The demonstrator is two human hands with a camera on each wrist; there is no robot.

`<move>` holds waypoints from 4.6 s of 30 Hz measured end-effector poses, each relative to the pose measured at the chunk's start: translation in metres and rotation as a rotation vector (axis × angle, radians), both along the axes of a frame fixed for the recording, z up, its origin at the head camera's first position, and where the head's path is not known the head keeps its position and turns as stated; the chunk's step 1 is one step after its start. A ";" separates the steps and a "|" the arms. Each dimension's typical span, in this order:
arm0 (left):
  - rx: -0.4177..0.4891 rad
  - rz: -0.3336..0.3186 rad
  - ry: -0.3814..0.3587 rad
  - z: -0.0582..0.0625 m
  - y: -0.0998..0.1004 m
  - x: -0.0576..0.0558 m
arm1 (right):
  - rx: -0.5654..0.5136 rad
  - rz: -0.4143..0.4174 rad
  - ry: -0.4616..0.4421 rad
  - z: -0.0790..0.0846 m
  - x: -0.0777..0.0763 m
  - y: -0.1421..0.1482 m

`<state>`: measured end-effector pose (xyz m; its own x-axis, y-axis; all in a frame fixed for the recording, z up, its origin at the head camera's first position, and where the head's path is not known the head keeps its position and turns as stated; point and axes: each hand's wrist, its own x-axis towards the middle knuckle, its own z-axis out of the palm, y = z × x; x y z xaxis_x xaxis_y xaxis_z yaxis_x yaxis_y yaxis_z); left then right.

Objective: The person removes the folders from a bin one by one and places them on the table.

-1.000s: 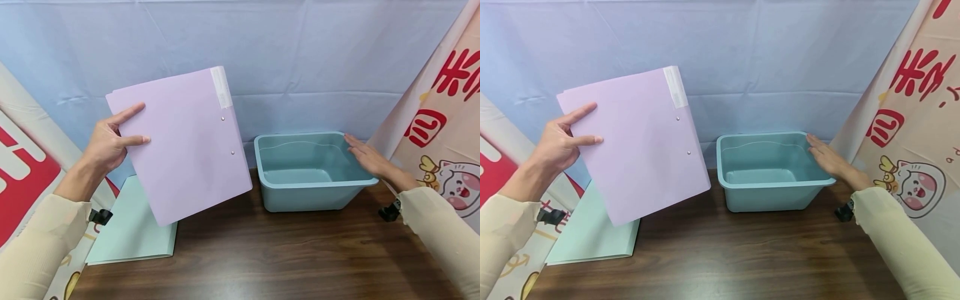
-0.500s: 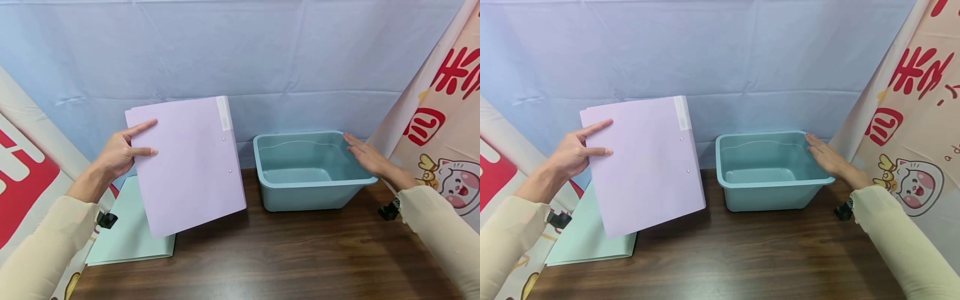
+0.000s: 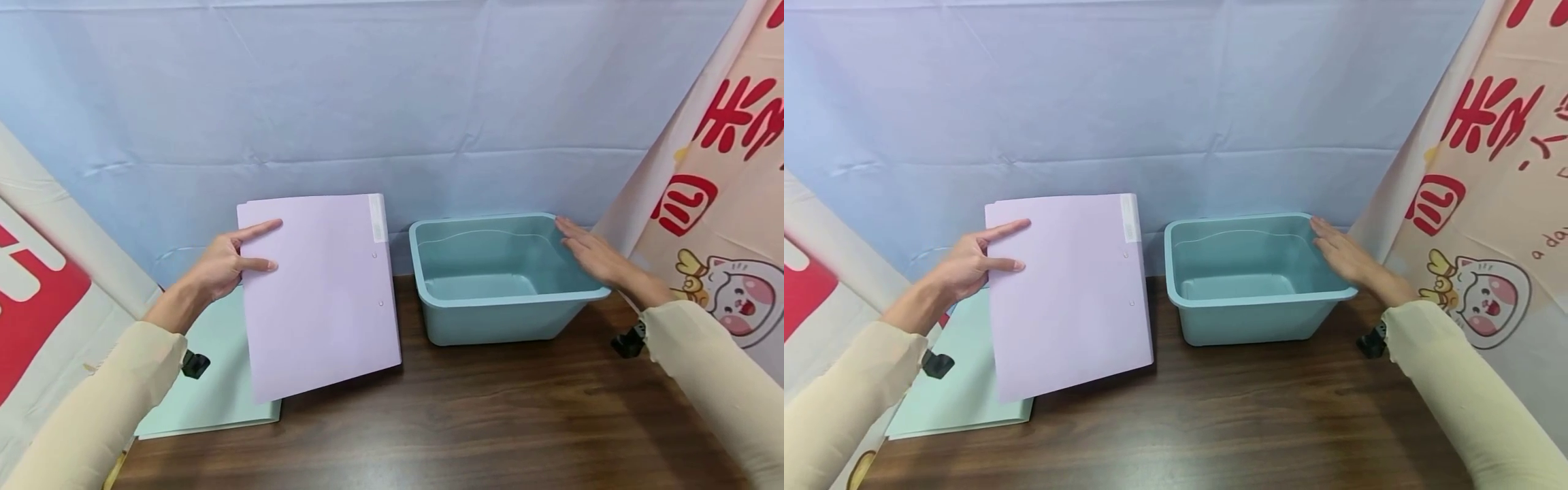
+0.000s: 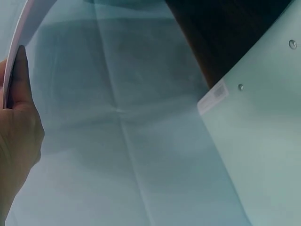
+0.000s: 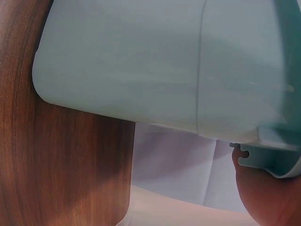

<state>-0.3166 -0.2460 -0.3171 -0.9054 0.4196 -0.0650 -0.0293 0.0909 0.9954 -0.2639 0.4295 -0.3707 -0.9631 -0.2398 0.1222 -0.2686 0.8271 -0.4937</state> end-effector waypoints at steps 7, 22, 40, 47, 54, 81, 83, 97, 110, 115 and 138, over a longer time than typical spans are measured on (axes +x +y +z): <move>-0.032 -0.006 -0.007 -0.018 0.007 -0.010 | -0.003 -0.007 -0.012 0.001 -0.001 0.000; -0.099 -0.013 -0.021 -0.051 0.014 -0.026 | -0.014 -0.002 0.011 -0.002 0.000 0.001; -0.193 -0.029 -0.054 -0.082 0.027 -0.041 | -0.036 -0.020 0.017 -0.002 0.001 0.000; -0.256 -0.060 -0.049 -0.092 0.032 -0.045 | -0.031 -0.027 0.002 0.000 0.002 -0.002; -0.300 -0.097 -0.045 -0.102 0.034 -0.047 | -0.030 -0.021 0.007 -0.002 0.001 0.000; -0.320 -0.146 -0.120 -0.138 0.043 -0.053 | -0.066 -0.024 -0.005 -0.005 0.002 -0.001; -0.318 -0.149 -0.121 -0.140 0.044 -0.054 | -0.067 -0.023 -0.007 -0.005 0.001 -0.001; -0.327 -0.110 -0.122 -0.152 0.048 -0.054 | -0.049 -0.036 -0.022 -0.001 0.003 -0.002; -0.421 -0.082 -0.064 -0.161 0.049 -0.051 | -0.048 -0.028 -0.028 -0.001 0.004 -0.002; -0.447 -0.065 -0.058 -0.161 0.051 -0.049 | -0.053 -0.019 -0.016 -0.001 0.004 -0.002; -0.698 0.062 0.062 -0.154 0.068 -0.037 | -0.029 -0.011 -0.004 -0.003 -0.002 -0.001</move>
